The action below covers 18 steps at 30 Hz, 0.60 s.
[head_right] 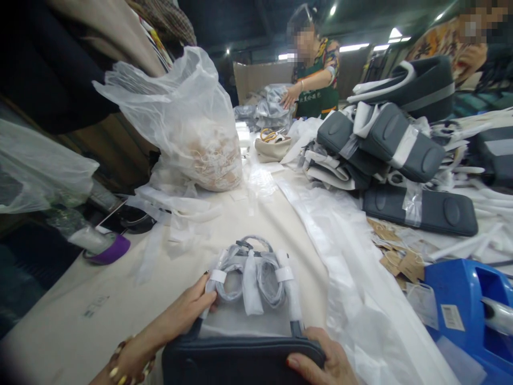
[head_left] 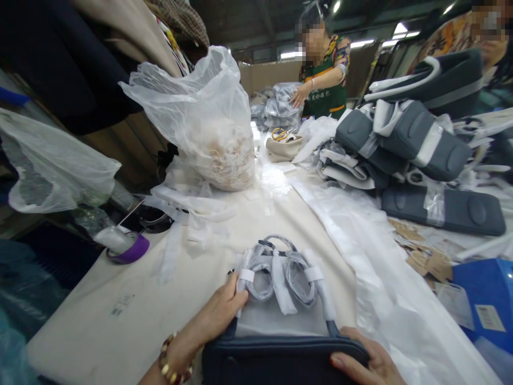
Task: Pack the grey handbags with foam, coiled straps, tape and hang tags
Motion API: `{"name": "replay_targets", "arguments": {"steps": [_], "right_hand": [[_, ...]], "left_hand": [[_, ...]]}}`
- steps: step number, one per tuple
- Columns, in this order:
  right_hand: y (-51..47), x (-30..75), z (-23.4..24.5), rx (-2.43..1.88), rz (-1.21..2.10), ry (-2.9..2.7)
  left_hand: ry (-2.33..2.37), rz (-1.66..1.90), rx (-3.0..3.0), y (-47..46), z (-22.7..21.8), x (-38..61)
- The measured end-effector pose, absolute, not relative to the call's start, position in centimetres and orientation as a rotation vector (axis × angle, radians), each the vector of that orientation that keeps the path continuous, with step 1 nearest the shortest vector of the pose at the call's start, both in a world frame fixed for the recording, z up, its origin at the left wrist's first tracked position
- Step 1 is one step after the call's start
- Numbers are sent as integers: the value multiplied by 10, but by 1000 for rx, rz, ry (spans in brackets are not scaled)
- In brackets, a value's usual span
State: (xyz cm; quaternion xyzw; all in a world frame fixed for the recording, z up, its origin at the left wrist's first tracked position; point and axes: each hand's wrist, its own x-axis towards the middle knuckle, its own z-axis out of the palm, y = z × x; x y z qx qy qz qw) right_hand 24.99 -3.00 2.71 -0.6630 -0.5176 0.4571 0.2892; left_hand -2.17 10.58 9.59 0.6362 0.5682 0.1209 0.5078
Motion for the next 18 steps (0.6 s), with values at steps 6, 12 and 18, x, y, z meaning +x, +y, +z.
{"name": "replay_targets", "arguments": {"steps": [6,12,18], "right_hand": [[-29,241,36,-1773,1239,-1183],[-20,239,42,-1689,1416,-1070],[-12,240,44,-1698,1423,-1076]], "left_hand": [[1456,384,1737,69,92,-40],[1559,531,1787,74,64,-38],[1719,631,2074,82,47,-32]]}}
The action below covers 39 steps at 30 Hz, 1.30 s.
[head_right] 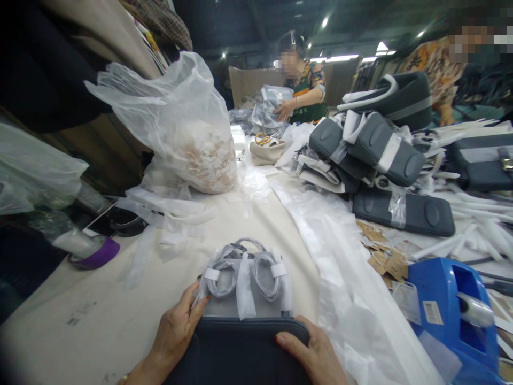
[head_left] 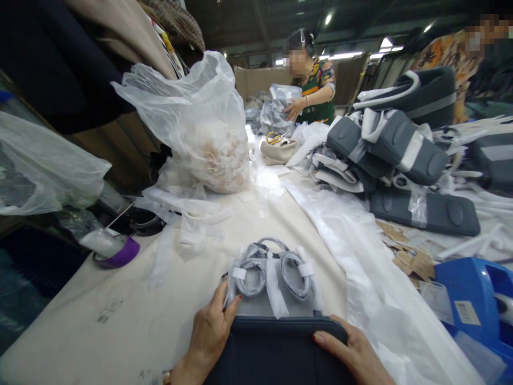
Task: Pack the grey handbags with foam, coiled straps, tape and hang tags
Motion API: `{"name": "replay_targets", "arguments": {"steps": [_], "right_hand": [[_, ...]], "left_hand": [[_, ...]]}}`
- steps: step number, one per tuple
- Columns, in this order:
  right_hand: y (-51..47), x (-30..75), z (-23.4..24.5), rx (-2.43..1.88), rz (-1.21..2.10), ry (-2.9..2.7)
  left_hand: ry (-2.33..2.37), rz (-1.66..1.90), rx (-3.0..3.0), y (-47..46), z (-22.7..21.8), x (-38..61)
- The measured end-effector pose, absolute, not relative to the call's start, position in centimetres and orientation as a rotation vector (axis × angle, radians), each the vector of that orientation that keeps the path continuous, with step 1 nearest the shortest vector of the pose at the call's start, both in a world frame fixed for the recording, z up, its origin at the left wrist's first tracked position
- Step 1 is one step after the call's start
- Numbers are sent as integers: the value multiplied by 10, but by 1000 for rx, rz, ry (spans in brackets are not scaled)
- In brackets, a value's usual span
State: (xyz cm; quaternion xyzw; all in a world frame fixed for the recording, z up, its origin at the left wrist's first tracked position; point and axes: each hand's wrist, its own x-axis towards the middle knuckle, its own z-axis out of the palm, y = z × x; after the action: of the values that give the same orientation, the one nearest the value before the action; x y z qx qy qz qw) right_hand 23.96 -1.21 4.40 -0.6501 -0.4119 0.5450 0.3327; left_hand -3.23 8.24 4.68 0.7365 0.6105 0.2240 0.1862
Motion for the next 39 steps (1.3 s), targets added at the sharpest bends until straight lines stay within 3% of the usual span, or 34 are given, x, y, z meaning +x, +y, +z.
{"name": "replay_targets", "arguments": {"steps": [7,13,18,21,24,29,39], "right_hand": [[-9,231,36,-1921,1123,-1112],[-10,224,32,-2141,1008,-1146],[-6,223,32,-2178,1007,-1229],[-3,221,34,-2207,1040,-1196],[-2,219,37,-2211,1052,-1154],[-3,217,39,-2178,1037,-1160],[-5,220,33,-2098,1040,-1123]], "left_hand": [[1985,213,2164,87,44,-18],[2072,129,2252,88,40,-15],[2021,565,2709,83,46,-12],[1670,948,3014,80,56,5],[1323,1049,3123,81,61,28],[1120,934,2825,94,61,49],[1261,1205,1998,129,101,40]]}}
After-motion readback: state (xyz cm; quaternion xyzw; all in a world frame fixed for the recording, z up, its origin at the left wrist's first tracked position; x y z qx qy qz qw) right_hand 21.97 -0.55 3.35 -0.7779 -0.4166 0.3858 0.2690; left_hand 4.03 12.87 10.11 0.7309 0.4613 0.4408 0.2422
